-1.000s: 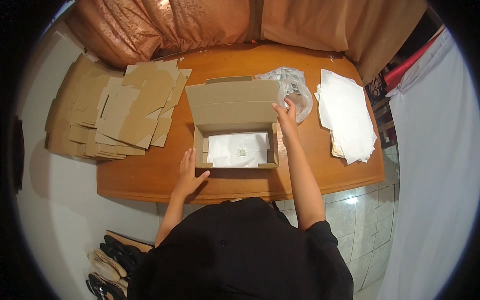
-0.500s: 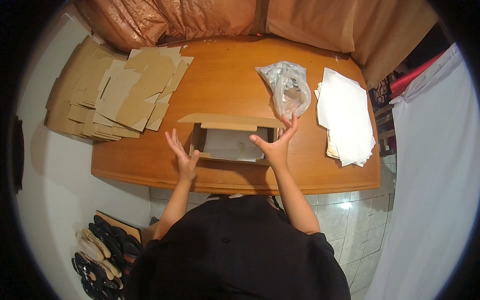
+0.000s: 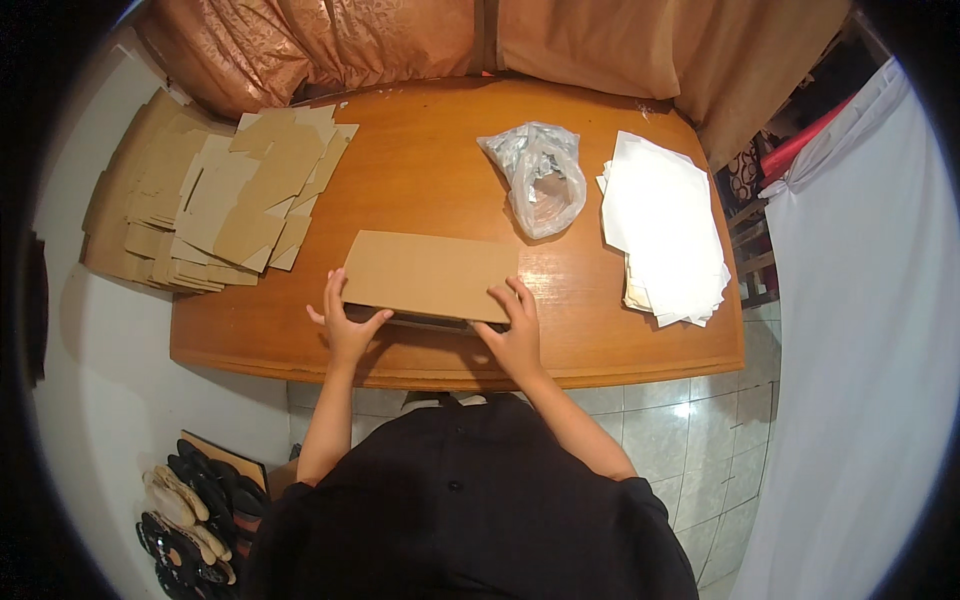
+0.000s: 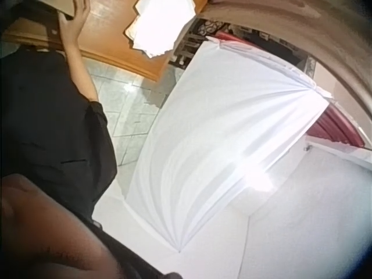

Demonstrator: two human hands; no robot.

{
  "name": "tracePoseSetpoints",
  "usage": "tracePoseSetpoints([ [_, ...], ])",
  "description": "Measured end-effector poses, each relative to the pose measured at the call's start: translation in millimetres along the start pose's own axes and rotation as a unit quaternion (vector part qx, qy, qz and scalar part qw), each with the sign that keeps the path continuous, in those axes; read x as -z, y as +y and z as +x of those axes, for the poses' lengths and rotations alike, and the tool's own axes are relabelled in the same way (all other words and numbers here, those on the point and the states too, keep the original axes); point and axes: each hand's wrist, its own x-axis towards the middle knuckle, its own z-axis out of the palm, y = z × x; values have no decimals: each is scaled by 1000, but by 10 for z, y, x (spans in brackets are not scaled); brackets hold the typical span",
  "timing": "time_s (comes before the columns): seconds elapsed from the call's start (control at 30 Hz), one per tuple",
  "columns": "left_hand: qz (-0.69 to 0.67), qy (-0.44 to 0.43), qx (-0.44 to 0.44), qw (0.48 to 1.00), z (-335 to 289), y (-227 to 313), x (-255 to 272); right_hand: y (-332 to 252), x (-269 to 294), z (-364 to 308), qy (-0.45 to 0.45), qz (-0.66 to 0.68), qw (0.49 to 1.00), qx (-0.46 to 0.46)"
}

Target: Fold and assemble multiple cardboard shoe boxes and place them on a shelf.

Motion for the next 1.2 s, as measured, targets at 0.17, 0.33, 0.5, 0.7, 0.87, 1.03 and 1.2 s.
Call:
tracePoseSetpoints([
  [0.17, 42, -41, -7, 998, -142, -61, -54, 161, -14, -170, -40, 3, 999, 5],
  [0.33, 90, -30, -73, 993, -184, -113, -42, 136, -1, -188, -36, 17, 999, 15],
  [0.5, 146, 12, -103, 984, -370, -231, -142, 260, 74, -231, -54, -10, 996, 65],
  [0.7, 112, 60, -232, 964, -553, 160, -457, 474, 58, 384, 76, 76, 994, -32],
  [0.87, -78, 108, -22, 991, -922, 369, -582, 664, -47, 670, -7, 127, 989, -79],
  [1.03, -335, -31, 186, 923, -1225, 460, -708, 803, -72, 311, -118, 257, 938, -199],
  [1.2, -493, -32, 206, 845, -1404, 414, -905, 386, 4, -172, -203, 198, 953, -108],
])
